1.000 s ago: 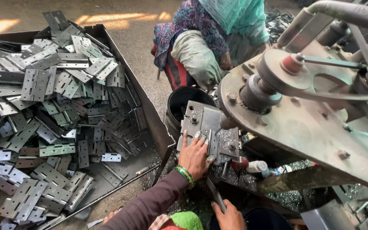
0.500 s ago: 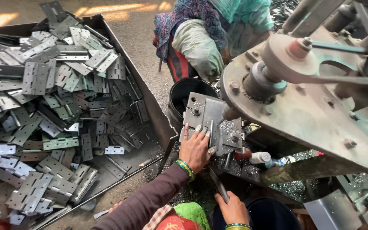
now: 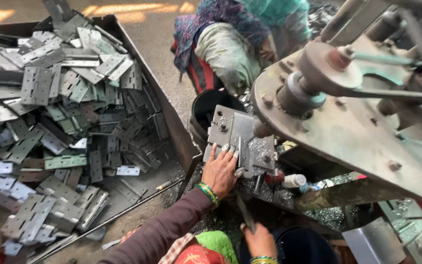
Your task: The person repeatedly picks metal hinges from a bin, places them on a grinding machine, and operates a lever to grind the edges. The person handles the hinges one at a time and returns them to the bin after processing.
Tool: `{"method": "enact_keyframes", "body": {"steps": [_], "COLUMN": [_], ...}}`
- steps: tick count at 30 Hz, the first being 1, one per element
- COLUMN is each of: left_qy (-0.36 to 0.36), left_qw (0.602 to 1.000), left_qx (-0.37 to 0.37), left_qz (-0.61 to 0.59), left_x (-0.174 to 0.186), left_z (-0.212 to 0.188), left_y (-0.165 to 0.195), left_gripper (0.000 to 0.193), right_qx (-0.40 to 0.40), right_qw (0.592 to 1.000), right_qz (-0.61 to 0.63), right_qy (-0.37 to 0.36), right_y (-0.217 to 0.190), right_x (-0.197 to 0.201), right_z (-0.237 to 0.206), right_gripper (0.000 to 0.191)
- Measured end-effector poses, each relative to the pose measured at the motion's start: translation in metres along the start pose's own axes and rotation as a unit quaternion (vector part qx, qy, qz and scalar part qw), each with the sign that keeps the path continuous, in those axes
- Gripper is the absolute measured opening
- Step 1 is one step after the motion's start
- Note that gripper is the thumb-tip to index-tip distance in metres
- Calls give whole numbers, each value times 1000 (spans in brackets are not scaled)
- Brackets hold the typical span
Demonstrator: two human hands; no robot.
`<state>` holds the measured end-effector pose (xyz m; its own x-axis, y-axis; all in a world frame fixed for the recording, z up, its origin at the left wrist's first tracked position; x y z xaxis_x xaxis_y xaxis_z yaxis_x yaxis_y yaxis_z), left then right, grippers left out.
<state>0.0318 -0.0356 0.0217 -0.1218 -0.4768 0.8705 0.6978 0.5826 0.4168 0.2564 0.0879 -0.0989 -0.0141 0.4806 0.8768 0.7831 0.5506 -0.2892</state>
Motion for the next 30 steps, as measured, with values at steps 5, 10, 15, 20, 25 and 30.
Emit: {"method": "enact_keyframes", "body": {"steps": [5,10,15,20,25,30], "left_qy": [31,137,56,43,46,51], "left_qw": [999,990,997,999,999,999], "left_qx": [-2,-24,-31,7,13,1], "left_qz": [10,27,-51,-22,17,17], "left_x": [1,7,9,1,-9,-3], "left_z": [-1,-1,-4,6,26,23], "left_y": [0,0,-8,-6,-1,-7], "left_gripper": [64,49,46,49,56,50], "right_qx": [-33,-10,-11,8,-15,-2], "right_qw": [999,998,996,999,998,992], "right_qz": [-4,52,89,37,63,121], "right_qy": [-12,27,18,-10,22,46], "right_y": [-3,14,28,18,11,25], "right_x": [13,-52,-75,-18,-21,-75], "right_z": [-6,4,24,11,-3,13], "right_gripper": [47,47,52,51,48,46]}}
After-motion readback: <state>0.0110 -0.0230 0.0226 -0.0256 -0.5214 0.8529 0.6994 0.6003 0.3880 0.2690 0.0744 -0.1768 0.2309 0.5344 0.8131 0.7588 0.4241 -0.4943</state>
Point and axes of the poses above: each hand's wrist, its own z-axis towards the middle knuckle, its own x-axis out of the back of the hand, y = z × x, the point moved 4 cm from there along z, towards the middle knuckle, and after that the axes turned 8 degrees about x, right-handed, at the moved point
